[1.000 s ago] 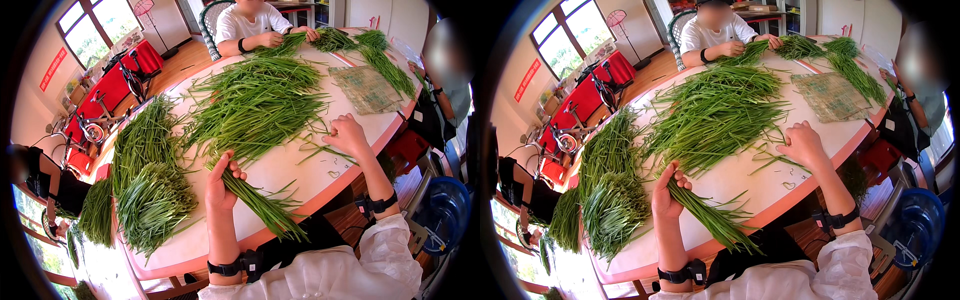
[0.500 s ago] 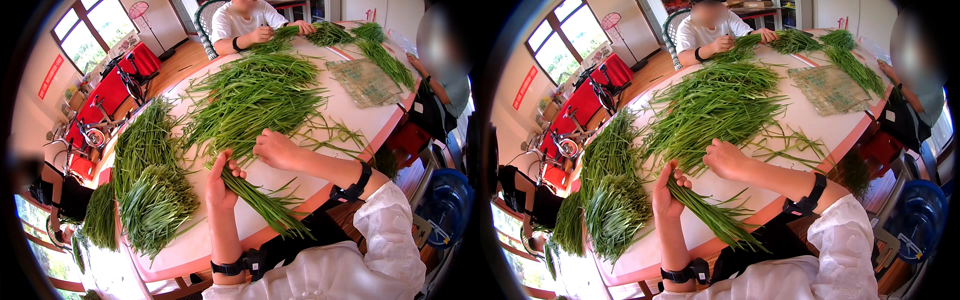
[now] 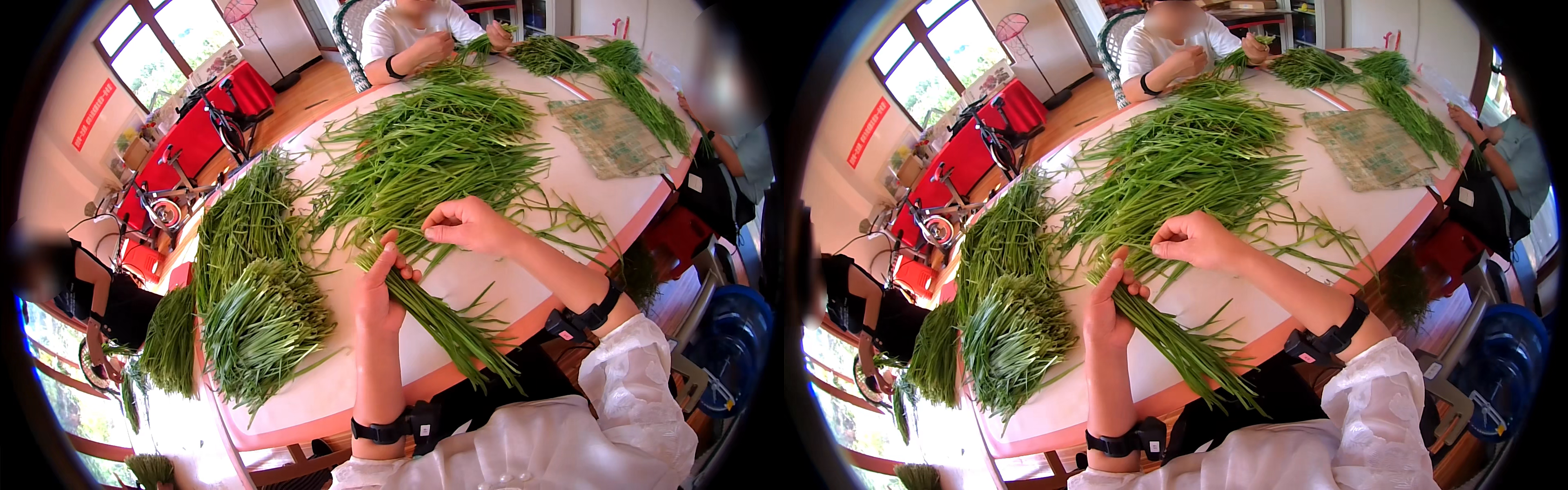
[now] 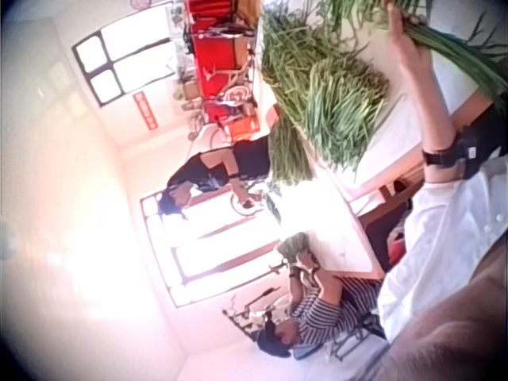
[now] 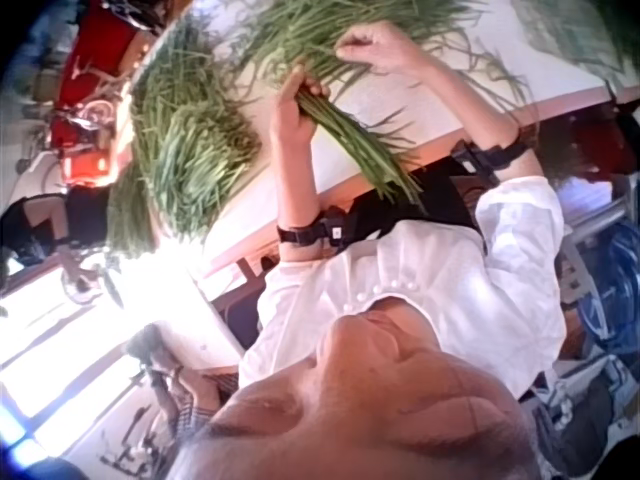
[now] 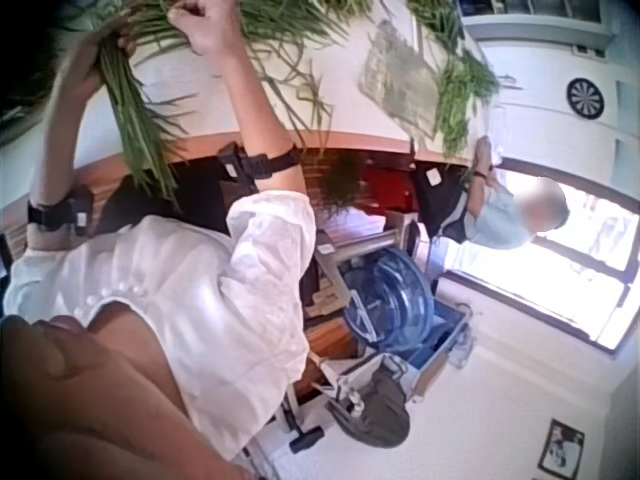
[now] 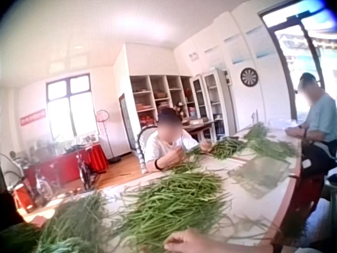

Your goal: The person picks through a bundle of chives by hand, separating individual leaves and placing them into sorted piles on the table.

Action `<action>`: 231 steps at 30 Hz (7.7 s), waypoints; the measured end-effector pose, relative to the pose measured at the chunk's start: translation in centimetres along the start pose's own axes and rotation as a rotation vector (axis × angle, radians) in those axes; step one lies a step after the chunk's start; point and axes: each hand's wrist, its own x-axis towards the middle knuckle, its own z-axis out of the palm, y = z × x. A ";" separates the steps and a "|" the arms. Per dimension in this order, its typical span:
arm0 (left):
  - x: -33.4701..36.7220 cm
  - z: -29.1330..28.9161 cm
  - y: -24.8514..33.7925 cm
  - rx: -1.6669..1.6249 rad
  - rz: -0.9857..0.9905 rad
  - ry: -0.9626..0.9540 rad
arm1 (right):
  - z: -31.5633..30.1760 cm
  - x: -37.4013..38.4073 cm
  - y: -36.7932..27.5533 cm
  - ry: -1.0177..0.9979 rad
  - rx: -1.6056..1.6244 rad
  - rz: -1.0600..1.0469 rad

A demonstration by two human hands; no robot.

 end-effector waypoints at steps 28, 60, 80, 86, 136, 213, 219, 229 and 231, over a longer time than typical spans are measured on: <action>1.0 -0.6 0.3 -0.200 0.002 -0.045 | -1.6 -2.2 1.2 -0.068 -0.903 -0.276; 0.9 -1.5 0.3 -0.105 0.048 0.095 | -4.0 -3.2 -2.0 -0.251 -0.266 0.253; 1.4 -1.8 -0.2 0.000 0.005 -0.017 | -1.5 -4.8 -2.0 0.239 -0.714 -0.418; 1.1 -1.9 -0.3 -0.081 0.021 0.019 | 4.0 -1.0 -1.9 0.259 -0.910 -0.598; 1.1 -0.6 0.1 -0.171 -0.032 0.034 | -4.0 -2.4 1.7 0.115 -0.933 -0.240; -2.5 -0.1 3.2 -0.307 0.203 -0.170 | -6.4 -15.3 5.1 0.625 -0.207 -0.090; -8.0 3.5 7.1 -0.298 0.259 -0.180 | -4.8 -16.1 4.2 0.676 -0.398 -0.168; -22.2 9.5 20.9 0.486 0.483 -0.368 | -2.0 -18.9 1.1 0.596 -0.377 -0.120; -24.6 10.5 23.3 0.713 0.513 -0.442 | -1.6 -18.9 1.3 0.583 -0.342 -0.109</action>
